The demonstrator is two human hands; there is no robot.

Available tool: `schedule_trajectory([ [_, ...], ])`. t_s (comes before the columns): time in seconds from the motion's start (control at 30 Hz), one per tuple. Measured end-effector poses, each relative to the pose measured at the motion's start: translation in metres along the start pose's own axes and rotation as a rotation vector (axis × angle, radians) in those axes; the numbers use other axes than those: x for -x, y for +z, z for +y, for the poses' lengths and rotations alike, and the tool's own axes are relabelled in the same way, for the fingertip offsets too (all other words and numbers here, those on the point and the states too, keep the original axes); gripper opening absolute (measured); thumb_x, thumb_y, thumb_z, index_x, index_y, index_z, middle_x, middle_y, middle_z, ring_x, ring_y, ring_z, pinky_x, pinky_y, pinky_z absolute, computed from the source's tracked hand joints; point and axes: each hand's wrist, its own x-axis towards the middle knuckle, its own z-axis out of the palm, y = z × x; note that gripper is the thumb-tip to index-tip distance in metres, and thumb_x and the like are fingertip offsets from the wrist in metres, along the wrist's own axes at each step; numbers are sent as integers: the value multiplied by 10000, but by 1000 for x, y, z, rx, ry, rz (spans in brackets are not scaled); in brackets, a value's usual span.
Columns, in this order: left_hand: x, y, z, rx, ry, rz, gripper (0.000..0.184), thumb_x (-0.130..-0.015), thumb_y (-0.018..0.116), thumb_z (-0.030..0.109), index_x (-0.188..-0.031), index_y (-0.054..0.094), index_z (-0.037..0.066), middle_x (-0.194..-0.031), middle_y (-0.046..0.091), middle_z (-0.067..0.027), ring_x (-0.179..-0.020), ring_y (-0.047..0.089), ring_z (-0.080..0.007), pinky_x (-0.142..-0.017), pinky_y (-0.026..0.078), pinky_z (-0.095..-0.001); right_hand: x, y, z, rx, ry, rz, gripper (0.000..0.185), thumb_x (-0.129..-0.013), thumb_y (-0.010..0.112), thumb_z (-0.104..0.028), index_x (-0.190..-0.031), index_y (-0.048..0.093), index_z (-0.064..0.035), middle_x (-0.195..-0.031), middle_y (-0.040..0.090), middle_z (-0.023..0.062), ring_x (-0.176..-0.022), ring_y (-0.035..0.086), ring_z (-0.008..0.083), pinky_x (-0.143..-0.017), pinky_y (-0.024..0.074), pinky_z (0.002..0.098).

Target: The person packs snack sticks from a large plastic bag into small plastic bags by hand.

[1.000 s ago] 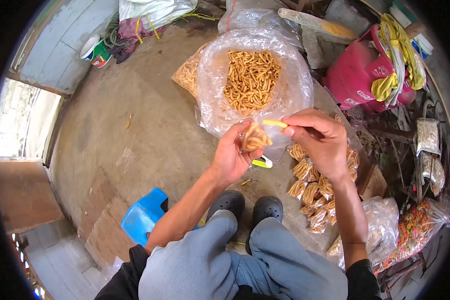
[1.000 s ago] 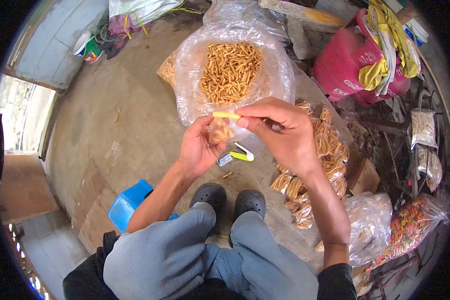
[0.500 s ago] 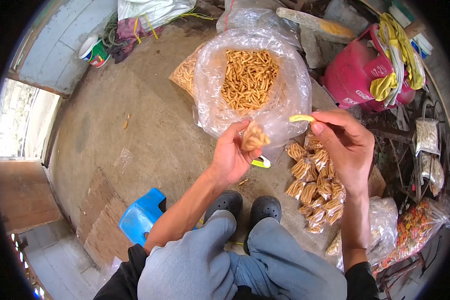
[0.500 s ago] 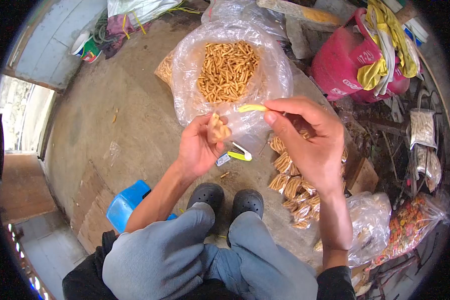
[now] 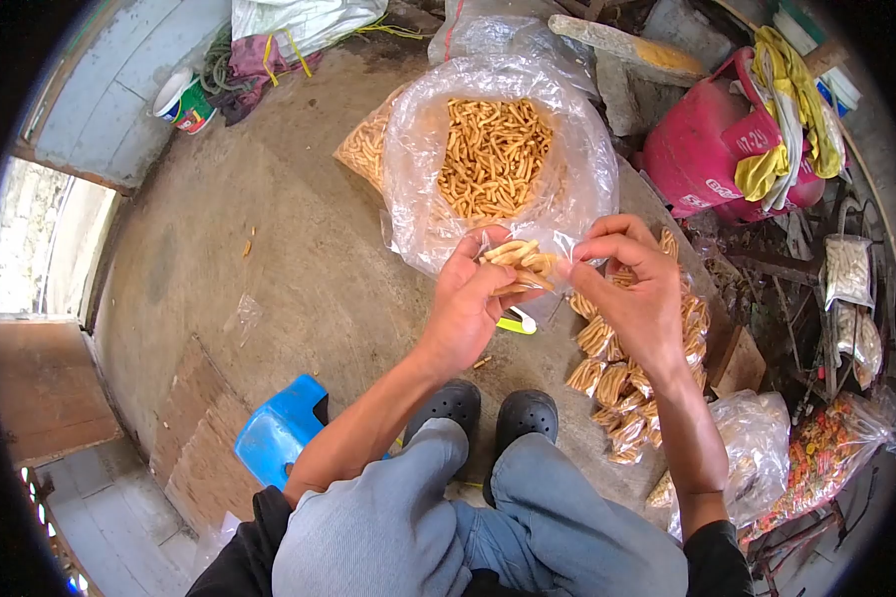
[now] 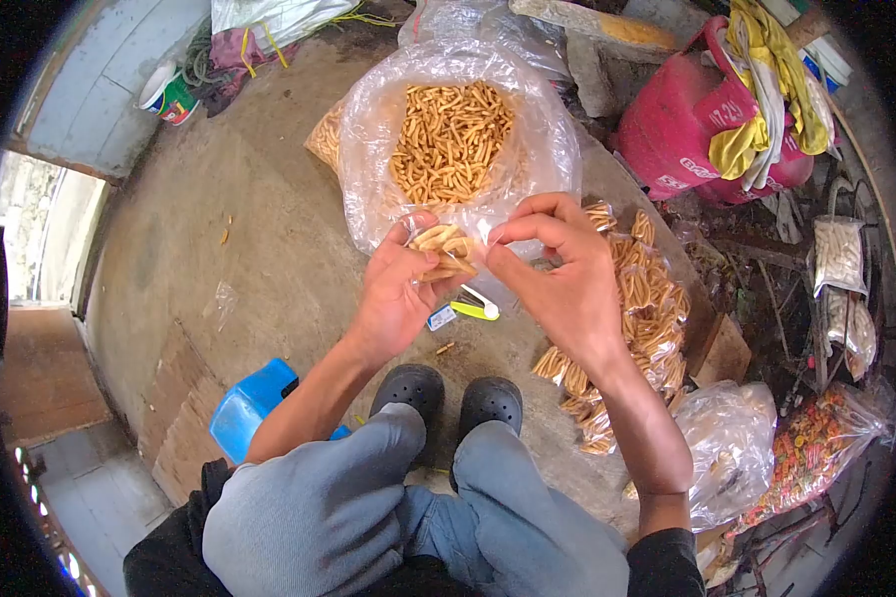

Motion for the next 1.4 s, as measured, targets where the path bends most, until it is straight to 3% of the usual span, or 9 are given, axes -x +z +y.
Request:
schedule_trajectory([
  [0.27, 2, 2, 1, -154, 71, 32, 405, -867, 490, 13, -1252, 373, 61, -1172, 568, -168, -1067, 605, -261, -939, 509, -423, -2, 6, 17, -137, -97, -78, 155, -805, 728, -97, -959, 735, -96, -1007, 615, 40, -926, 570, 112, -722, 427, 238],
  [0.47, -1, -3, 2, 13, -37, -60, 412, -870, 498, 61, -1263, 374, 72, -1153, 579, -156, -1064, 609, -263, -929, 513, -441, -4, 2, 29, -290, 29, -228, 130, -816, 712, -61, -944, 720, -81, -915, 645, 16, -771, 559, 54, -634, 411, 204],
  [0.57, 1, -4, -4, -115, -17, -30, 392, -876, 495, 73, -1251, 383, 78, -1131, 588, -149, -1036, 622, -256, -888, 532, -444, -2, 12, 34, -328, 34, -195, 74, -807, 719, -54, -879, 702, -61, -901, 643, -9, -730, 528, 30, -611, 399, 195],
  [0.77, 2, -7, 1, -65, -83, 85, 300, -903, 535, 61, -1172, 402, 81, -1043, 611, -113, -914, 649, -203, -723, 585, -365, -2, 28, 48, -326, 213, -169, 224, -800, 726, -73, -987, 605, -52, -884, 608, -20, -744, 512, 24, -629, 409, 198],
  [0.97, 0, -34, 2, -101, -63, 199, 174, -950, 534, 202, -1068, 479, 86, -961, 643, -91, -841, 664, -189, -637, 588, -352, -38, 18, 46, -611, 229, -477, 245, -845, 673, -107, -1072, 599, -49, -881, 607, -5, -803, 553, 62, -693, 456, 244],
  [1.07, 0, -39, 5, -20, -97, 240, 176, -947, 525, 256, -1056, 510, 118, -961, 632, -41, -813, 651, -175, -650, 556, -337, -77, 34, 79, -447, 278, -426, 224, -877, 633, -166, -1047, 634, -20, -883, 639, 11, -812, 585, 90, -731, 477, 268],
  [1.13, -1, -36, 4, -45, -58, 284, 181, -950, 518, 267, -1053, 514, 118, -934, 636, -37, -811, 651, -174, -676, 552, -336, -102, 63, 118, -57, -11, -265, 234, -889, 608, -207, -1001, 668, -10, -906, 680, 49, -807, 620, 145, -738, 487, 283],
  [1.3, -1, -39, 5, -48, -48, 253, 141, -957, 554, 190, -1038, 522, 80, -927, 659, -95, -804, 654, -172, -681, 560, -326, -141, 116, 154, 218, -40, -182, 186, -850, 606, -192, -962, 697, -75, -929, 674, 136, -837, 642, 299, -741, 495, 367],
  [1.4, 1, -39, 8, -108, -10, 298, 187, -955, 575, 217, -1062, 532, 70, -917, 669, -94, -793, 651, -155, -675, 552, -312, -139, 126, 157, 416, -159, -152, 164, -834, 618, -193, -936, 696, -92, -876, 668, 136, -836, 632, 315, -742, 494, 378],
])
